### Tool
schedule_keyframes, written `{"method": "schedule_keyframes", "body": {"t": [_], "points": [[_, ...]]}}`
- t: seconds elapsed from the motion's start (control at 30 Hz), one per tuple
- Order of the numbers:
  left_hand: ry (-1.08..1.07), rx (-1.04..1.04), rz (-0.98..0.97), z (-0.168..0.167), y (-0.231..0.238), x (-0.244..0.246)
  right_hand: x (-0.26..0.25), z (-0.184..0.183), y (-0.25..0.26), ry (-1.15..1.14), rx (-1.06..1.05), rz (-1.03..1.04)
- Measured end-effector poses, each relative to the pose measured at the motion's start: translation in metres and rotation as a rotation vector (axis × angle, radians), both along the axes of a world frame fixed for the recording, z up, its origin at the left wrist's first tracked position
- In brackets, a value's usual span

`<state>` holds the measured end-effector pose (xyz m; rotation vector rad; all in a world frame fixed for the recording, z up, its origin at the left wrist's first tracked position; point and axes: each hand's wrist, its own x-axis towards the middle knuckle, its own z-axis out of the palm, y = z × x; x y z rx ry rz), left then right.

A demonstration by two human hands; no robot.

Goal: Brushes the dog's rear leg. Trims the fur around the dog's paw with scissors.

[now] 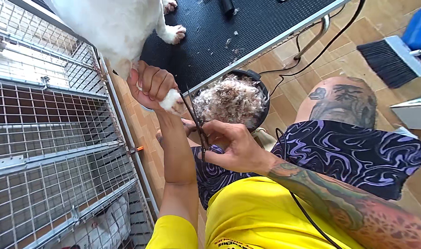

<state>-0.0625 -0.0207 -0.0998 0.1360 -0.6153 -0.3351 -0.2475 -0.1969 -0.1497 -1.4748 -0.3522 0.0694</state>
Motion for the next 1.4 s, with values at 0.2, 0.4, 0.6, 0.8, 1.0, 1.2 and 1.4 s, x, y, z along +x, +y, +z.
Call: {"method": "schedule_keyframes", "body": {"t": [0.2, 0.4, 0.6, 0.8, 1.0, 1.2, 1.4], "points": [[0.007, -0.011, 0.016, 0.023, -0.012, 0.003, -0.002, 0.003, -0.001, 0.039, 0.059, -0.007], [-0.013, -0.024, -0.038, 0.028, -0.029, 0.007, -0.001, 0.011, -0.006, 0.037, 0.094, -0.021], [-0.016, -0.02, -0.054, 0.031, -0.038, 0.008, -0.004, 0.015, -0.013, 0.052, 0.111, -0.042], [-0.044, -0.02, -0.035, 0.031, -0.044, 0.006, -0.006, 0.02, -0.014, 0.073, 0.131, -0.027], [-0.071, -0.019, -0.007, 0.033, -0.048, 0.005, -0.009, 0.027, -0.015, 0.101, 0.17, -0.027], [-0.075, -0.028, 0.012, 0.033, -0.047, 0.004, -0.011, 0.028, -0.013, 0.089, 0.128, -0.06], [-0.082, -0.033, 0.025, 0.032, -0.049, 0.004, -0.012, 0.029, -0.01, 0.086, 0.115, -0.098]]}}
